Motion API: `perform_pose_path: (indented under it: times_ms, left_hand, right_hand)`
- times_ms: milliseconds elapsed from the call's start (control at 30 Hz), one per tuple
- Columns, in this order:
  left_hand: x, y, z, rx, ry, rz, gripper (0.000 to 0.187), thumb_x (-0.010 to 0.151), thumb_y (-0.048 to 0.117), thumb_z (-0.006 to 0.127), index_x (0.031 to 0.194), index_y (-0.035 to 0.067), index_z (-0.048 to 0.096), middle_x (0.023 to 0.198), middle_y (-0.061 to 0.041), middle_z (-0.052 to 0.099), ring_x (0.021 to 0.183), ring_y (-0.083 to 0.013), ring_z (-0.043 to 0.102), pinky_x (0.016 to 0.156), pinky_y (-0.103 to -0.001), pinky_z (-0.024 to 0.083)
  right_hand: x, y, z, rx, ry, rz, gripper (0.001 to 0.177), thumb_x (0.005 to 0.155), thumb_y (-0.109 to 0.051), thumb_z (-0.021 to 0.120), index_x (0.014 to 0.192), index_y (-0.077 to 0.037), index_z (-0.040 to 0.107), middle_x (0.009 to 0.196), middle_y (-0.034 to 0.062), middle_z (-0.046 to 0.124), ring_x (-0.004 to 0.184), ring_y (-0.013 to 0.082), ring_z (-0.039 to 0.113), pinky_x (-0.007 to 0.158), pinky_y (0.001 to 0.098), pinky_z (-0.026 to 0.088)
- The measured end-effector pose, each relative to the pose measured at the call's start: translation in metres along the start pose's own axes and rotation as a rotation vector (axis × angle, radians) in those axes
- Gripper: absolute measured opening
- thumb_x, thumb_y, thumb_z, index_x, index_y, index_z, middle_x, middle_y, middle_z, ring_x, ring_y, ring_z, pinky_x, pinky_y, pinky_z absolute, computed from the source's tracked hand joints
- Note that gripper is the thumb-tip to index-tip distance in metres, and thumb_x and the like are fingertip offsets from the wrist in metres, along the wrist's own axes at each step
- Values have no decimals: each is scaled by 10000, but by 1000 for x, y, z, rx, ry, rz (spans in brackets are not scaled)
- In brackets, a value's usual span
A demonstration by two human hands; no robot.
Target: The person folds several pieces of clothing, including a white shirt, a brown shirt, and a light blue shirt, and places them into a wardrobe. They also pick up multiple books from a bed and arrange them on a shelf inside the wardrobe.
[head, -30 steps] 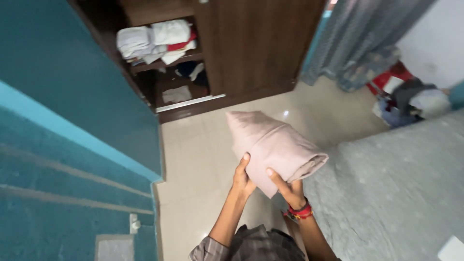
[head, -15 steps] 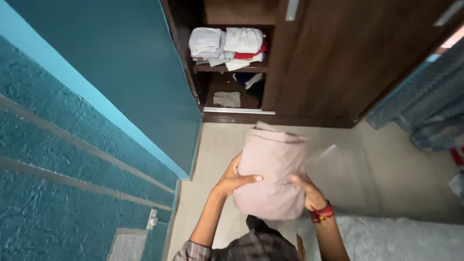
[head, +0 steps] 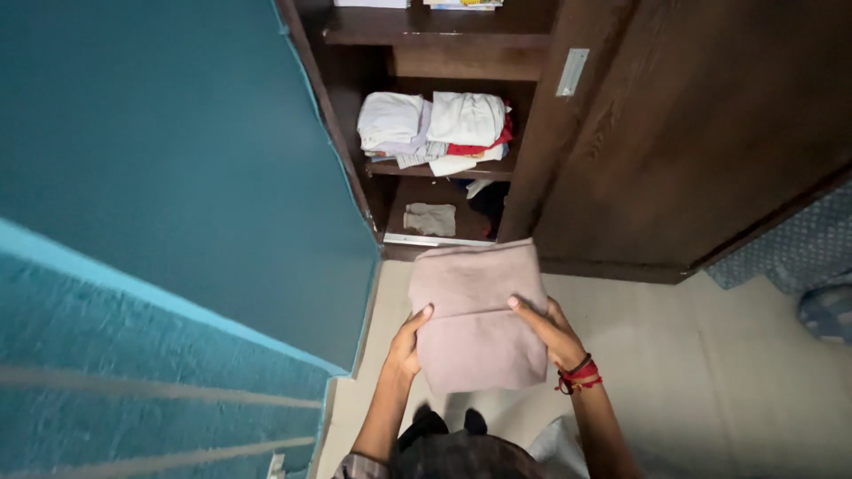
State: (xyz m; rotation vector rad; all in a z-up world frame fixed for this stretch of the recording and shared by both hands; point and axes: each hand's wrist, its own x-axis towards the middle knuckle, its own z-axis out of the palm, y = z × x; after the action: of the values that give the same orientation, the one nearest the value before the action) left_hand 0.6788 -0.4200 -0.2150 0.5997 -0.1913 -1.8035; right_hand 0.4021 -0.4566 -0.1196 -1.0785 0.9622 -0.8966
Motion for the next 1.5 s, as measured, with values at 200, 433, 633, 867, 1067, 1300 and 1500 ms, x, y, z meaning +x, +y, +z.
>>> perform_pose_path:
  times_ms: [200,433,633,867,1067,1300,1500]
  left_hand:
    - [64,47,-16,-9,39,95,734,857,185,745,1492,50,404,1380,-184,576,1272,-350,572,1039,-484,524]
    - [144,134,3,275,25,55,736,870,181,748,1505,40,403,1365,-184,573,1239,-340,585,1007,-484,527]
    - [208,179,16,394,95,9,700,883,207,734,1501,111,419,1357,-129,600,1221,-274,614,988,-434,553]
    - [298,186,-9,467,91,60,653,910,222,711,1500,111,454,1369,-88,617,1229,-246,614,998,-419,546]
    - [400,199,-47,605,136,104,681,903,253,697,1529,156,446,1383,-90,603,1217,-248,602,971,-419,543]
    - [528,210,-82,715,77,335,692,927,242,716,1552,148,433,1430,-78,587,1266,-234,568,1018,-407,522]
    - [625,269,-27,514,2,248,651,908,246,689,1507,181,442,1373,-105,617,1206,-245,616,966,-419,559]
  right_hand:
    - [71,-11,21,5,90,-148,480,937,-253,667,1345,-12,595,1158,55,693,1047,137,633,911,302,530]
    - [158,7,24,27,190,-93,499,973,-269,647,1375,21,584,1177,80,676,1056,168,622,912,328,512]
    - [236,25,5,104,281,-80,589,928,-197,626,1474,-25,488,1348,117,601,1222,228,565,1031,362,456]
    - [322,47,-8,-329,398,-470,646,969,-174,602,1559,-53,369,1554,128,447,1411,242,427,1159,355,325]
    - [421,98,-48,-335,301,-491,467,987,-83,548,1453,-77,580,1425,84,613,1242,178,550,1103,322,401]
    - [540,110,-94,-270,237,-496,481,978,-50,543,1454,-102,592,1041,-23,628,943,95,556,912,248,466]
    - [664,58,-125,-159,244,-573,415,1036,-49,534,1423,-82,679,1040,-1,587,983,127,534,938,263,447]
